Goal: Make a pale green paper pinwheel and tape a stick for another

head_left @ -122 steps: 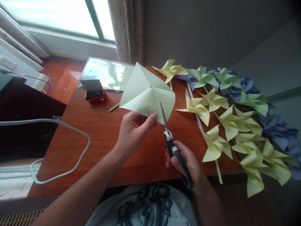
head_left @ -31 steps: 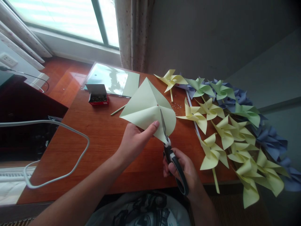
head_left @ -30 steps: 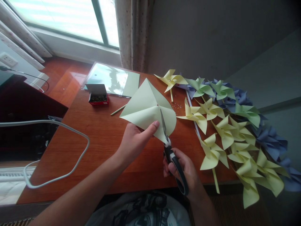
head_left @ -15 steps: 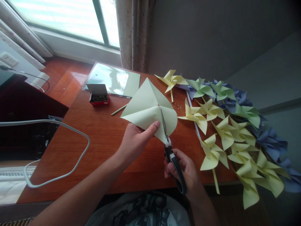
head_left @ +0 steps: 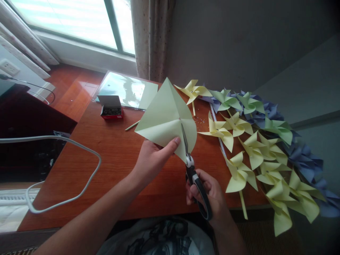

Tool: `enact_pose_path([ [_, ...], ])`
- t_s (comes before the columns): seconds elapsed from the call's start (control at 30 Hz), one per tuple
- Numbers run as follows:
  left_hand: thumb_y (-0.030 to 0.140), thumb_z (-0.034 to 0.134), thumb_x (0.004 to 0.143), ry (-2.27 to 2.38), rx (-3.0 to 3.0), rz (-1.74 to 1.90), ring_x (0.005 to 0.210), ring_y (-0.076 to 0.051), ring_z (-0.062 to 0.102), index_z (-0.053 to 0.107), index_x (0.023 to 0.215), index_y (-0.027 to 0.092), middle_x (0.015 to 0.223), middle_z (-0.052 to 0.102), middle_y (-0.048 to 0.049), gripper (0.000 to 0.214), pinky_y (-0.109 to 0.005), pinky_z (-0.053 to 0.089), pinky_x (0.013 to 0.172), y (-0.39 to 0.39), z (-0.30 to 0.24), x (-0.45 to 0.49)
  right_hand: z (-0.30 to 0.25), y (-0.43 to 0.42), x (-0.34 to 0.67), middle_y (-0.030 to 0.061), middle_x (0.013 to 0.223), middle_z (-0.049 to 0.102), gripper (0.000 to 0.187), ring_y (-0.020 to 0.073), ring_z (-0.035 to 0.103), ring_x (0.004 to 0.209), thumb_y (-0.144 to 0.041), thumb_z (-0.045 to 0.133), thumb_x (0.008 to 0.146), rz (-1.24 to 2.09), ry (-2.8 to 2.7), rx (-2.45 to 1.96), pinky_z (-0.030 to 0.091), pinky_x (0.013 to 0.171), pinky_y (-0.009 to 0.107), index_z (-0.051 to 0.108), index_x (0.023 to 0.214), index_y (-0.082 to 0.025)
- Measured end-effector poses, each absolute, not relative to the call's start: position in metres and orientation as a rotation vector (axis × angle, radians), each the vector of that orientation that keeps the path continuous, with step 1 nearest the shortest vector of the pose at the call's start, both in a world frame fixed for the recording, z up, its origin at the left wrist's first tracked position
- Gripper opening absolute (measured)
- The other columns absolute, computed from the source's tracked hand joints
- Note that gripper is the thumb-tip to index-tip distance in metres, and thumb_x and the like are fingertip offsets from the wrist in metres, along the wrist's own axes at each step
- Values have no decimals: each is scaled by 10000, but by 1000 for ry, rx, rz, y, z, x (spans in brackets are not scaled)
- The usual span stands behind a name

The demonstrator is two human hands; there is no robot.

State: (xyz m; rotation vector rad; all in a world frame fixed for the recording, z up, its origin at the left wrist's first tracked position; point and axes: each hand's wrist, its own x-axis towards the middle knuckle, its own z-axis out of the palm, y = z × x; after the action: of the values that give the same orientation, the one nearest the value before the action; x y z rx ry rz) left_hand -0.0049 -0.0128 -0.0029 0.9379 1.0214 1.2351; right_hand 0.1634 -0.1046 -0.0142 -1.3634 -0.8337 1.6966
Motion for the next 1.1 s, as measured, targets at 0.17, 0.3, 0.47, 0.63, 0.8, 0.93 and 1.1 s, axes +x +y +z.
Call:
enact_pose_path([
  [0.17,321,764,832,1035,947,1235,844,-202,710,749,993,152,938,783,-60,234,-265,568,739,-13,-1,-4,-14,-105,164,-36,602,551,471,107,532,494,-560,849,691,1720,-795,-1342,426,498,227,608,821,-177],
  [0.3,315,786,807,1072,928,1231,771,-181,684,759,958,154,886,772,-44,222,-254,550,685,-14,1,-4,-14,-106,163,-37,608,548,468,100,534,498,-559,840,707,1731,-788,-1334,419,502,216,600,826,-175],
  [0.47,305,787,803,1064,919,1229,863,-205,710,761,973,155,993,788,-62,228,-268,565,738,-14,2,-3,-14,-106,160,-39,619,537,473,98,535,506,-576,818,733,1733,-810,-1308,397,516,216,589,834,-175],
  [0.63,294,778,823,1013,933,1233,961,-201,718,760,1003,152,1065,791,-60,230,-255,570,825,-14,0,-3,-15,-106,158,-34,632,548,479,99,542,516,-579,819,736,1739,-801,-1283,393,510,214,586,841,-175],
  [0.8,289,773,831,1008,947,1217,935,-204,727,749,1023,132,1059,793,-68,249,-248,584,780,-14,0,-3,-15,-106,159,-33,647,557,495,89,546,522,-597,814,737,1726,-820,-1289,392,516,203,592,853,-170],
  [0.93,286,757,843,982,954,1201,880,-210,735,736,1020,117,983,797,-75,245,-281,598,793,-14,2,-3,-15,-105,159,-33,647,555,473,92,549,527,-578,810,748,1708,-830,-1298,395,524,209,598,861,-170],
  [1.1,280,743,852,962,948,1187,819,-207,744,734,998,123,927,795,-62,214,-289,607,768,-15,3,-3,-14,-105,159,-34,654,554,478,95,547,527,-577,814,741,1697,-833,-1311,399,529,217,598,868,-170],
])
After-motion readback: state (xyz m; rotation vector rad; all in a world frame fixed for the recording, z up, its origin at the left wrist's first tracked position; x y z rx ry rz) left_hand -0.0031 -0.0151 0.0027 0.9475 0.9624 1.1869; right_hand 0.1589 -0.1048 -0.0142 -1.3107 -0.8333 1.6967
